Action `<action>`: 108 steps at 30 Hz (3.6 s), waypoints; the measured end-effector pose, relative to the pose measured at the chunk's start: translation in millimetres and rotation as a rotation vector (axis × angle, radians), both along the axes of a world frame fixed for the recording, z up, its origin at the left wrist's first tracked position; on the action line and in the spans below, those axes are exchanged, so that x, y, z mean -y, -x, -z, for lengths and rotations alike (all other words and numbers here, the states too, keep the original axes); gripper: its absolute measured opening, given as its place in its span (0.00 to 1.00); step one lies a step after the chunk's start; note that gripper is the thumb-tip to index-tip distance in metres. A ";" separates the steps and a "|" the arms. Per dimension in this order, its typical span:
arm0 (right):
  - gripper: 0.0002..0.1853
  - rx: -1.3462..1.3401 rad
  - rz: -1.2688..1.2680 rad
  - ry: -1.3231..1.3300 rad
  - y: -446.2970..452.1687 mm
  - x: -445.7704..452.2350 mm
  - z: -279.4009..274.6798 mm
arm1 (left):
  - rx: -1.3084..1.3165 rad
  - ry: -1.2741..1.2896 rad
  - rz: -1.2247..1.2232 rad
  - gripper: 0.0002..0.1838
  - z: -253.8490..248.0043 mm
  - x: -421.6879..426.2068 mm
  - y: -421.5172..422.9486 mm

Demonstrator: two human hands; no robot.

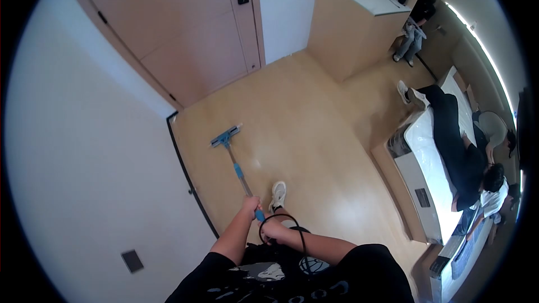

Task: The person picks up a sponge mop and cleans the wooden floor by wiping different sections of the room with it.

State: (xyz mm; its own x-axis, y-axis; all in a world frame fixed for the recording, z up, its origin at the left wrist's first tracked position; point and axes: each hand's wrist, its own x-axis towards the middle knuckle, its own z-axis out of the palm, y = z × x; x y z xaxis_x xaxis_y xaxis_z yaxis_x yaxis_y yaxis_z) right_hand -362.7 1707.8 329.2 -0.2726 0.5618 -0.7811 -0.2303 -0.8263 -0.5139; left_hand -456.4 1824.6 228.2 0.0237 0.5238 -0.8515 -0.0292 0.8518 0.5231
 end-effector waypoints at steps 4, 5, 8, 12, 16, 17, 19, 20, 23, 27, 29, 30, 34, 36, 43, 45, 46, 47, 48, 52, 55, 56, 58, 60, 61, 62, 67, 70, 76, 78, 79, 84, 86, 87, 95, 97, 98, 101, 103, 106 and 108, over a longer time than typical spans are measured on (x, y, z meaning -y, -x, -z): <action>0.07 -0.017 -0.030 -0.037 -8.8 -123.6 -10.8 | 0.045 0.049 0.036 0.10 8.9 -115.6 7.2; 0.06 -0.024 -0.046 -0.027 -6.6 -149.8 -8.7 | 0.057 0.033 0.061 0.10 5.7 -145.1 8.9; 0.07 -0.019 -0.064 -0.097 3.8 -207.6 -6.9 | 0.085 0.073 0.067 0.10 0.9 -198.5 20.0; 0.13 0.127 -0.179 -0.181 -28.0 -263.2 -72.2 | 0.100 0.116 0.052 0.10 15.1 -250.5 5.6; 0.11 0.101 -0.189 -0.152 -65.6 -306.5 -73.1 | 0.109 0.151 0.070 0.08 0.4 -285.2 -27.4; 0.10 0.105 -0.225 -0.133 -78.0 -317.9 -69.0 | 0.125 0.166 0.090 0.08 -25.4 -294.4 -37.4; 0.07 0.076 -0.297 -0.144 -111.5 -346.3 -96.3 | 0.059 0.126 0.485 0.22 -46.8 -323.9 -36.9; 0.06 0.057 -0.330 -0.145 -125.4 -357.9 -102.5 | 0.008 0.150 0.755 0.27 -73.0 -349.1 -34.8; 0.06 0.056 -0.311 -0.124 -161.4 -383.5 -77.5 | -0.203 0.056 1.346 0.40 -71.4 -461.7 -24.3; 0.10 0.110 -0.369 -0.035 -180.2 -430.3 -120.5 | -0.681 -0.699 1.327 0.24 -74.2 -677.3 -64.6; 0.16 0.275 -0.364 -0.134 -177.2 -454.1 -129.9 | -0.916 -0.883 1.257 0.23 -181.9 -759.5 -115.6; 0.18 0.282 -0.417 -0.125 -174.8 -463.0 -129.6 | -0.967 -1.007 1.192 0.24 -202.7 -807.3 -135.2; 0.24 0.201 -0.485 -0.100 -174.7 -511.7 -181.7 | -1.158 -1.784 0.801 0.29 -269.1 -946.0 -206.3; 0.27 0.147 -0.453 -0.052 -175.7 -521.9 -180.2 | -1.231 -1.935 0.720 0.31 -289.9 -990.2 -235.8; 0.32 0.216 -0.426 0.091 -186.0 -537.8 -181.0 | -1.399 -1.611 0.950 0.30 -279.7 -1079.3 -306.9; 0.31 0.318 -0.540 0.037 -190.0 -545.6 -189.9 | -1.417 -1.602 0.964 0.29 -275.1 -1092.4 -310.1; 0.30 0.337 -0.542 0.045 -193.8 -550.6 -197.3 | -1.414 -1.615 0.972 0.29 -272.0 -1095.3 -309.8; 0.31 0.316 -0.525 0.025 -193.2 -546.7 -191.2 | -1.413 -1.633 0.975 0.29 -272.6 -1098.4 -309.0; 0.32 0.296 -0.507 0.004 -192.8 -539.5 -178.7 | -1.395 -1.676 0.950 0.29 -267.5 -1103.8 -309.0; 0.32 0.273 -0.426 -0.001 -196.3 -540.1 -175.1 | -1.302 -1.723 0.888 0.25 -259.5 -1118.3 -308.8; 0.29 0.296 -0.350 -0.085 -177.6 -522.1 -141.3 | -1.130 -1.798 0.862 0.19 -252.9 -1128.1 -306.3; 0.28 0.263 -0.342 -0.070 -175.6 -522.4 -135.8 | -1.047 -1.922 0.859 0.21 -238.3 -1139.5 -300.8; 0.29 0.299 -0.308 0.001 -173.2 -534.3 -174.2 | -1.150 -1.794 0.922 0.23 -239.9 -1135.4 -299.6; 0.23 0.330 -0.329 0.106 -174.8 -553.0 -216.6 | -1.367 -1.674 1.004 0.25 -218.2 -1161.0 -301.1; 0.22 0.322 -0.335 0.102 -172.3 -553.0 -213.6 | -1.279 -1.737 0.971 0.26 -202.1 -1179.2 -303.1; 0.22 0.317 -0.352 0.088 -171.7 -551.5 -200.4 | -1.325 -1.689 1.025 0.27 -210.0 -1170.5 -301.8; 0.17 0.271 -0.317 0.071 -158.3 -532.6 -136.9 | -1.222 -1.690 1.009 0.28 -193.5 -1193.1 -306.4; 0.16 0.268 -0.368 0.033 -152.2 -530.8 -134.8 | -1.526 -1.647 1.002 0.34 -262.4 -1084.7 -296.6; 0.11 0.244 -0.316 0.029 -153.2 -506.6 -146.3 | -1.294 -1.717 1.463 0.37 -218.5 -917.0 -232.3; 0.10 0.249 -0.357 0.018 -153.3 -500.5 -146.6 | -1.078 -1.474 1.692 0.38 -107.6 -881.8 -187.5; 0.10 0.251 -0.381 0.014 -154.5 -495.6 -147.1 | -1.020 -1.244 1.774 0.39 -25.2 -869.6 -160.5; 0.13 0.462 -0.418 -0.126 -148.5 -455.2 -138.5 | -0.173 -0.421 1.466 0.30 131.0 -665.2 -27.6; 0.18 0.566 -0.460 -0.335 -144.0 -438.4 -142.9 | 0.020 -0.071 1.231 0.24 112.4 -589.3 -17.2; 0.21 0.490 -0.459 -0.423 -148.9 -424.0 -140.4 | 0.080 0.094 1.099 0.22 101.5 -549.5 -11.4; 0.19 0.515 -0.231 -0.149 -115.0 -319.5 -135.8 | -0.147 -0.663 1.732 0.22 91.9 -410.4 -7.1; 0.20 0.721 -0.277 -0.431 -104.1 -290.7 -92.3 | -0.188 -0.871 1.757 0.21 72.4 -391.8 -5.2; 0.20 0.725 -0.247 -0.431 -99.5 -286.1 -90.9 | -0.298 -0.969 1.800 0.20 57.0 -380.7 -4.4; 0.23 0.770 -0.272 -0.425 -95.7 -281.0 -82.9 | -0.500 -1.046 1.972 0.15 -29.6 -358.9 -28.5; 0.24 0.746 -0.332 -0.330 -93.3 -282.8 -86.8 | -0.481 -1.052 2.042 0.13 -49.5 -349.3 -38.6; 0.24 0.776 -0.340 -0.324 -98.6 -273.3 -67.8 | -0.352 -1.031 2.058 0.12 -30.8 -330.1 -49.5; 0.22 0.778 -0.319 -0.328 -102.9 -271.6 -65.8 | -0.324 -1.067 2.068 0.12 -19.0 -331.5 -52.0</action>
State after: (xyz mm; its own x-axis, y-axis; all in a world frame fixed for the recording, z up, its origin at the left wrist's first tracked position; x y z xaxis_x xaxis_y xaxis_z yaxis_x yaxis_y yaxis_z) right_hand -259.7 1979.4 394.9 0.0847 0.7772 -0.6235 0.4960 -0.5756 -0.6501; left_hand -404.5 2156.1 247.2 0.8717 0.0875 -0.4823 0.3296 -0.8329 0.4446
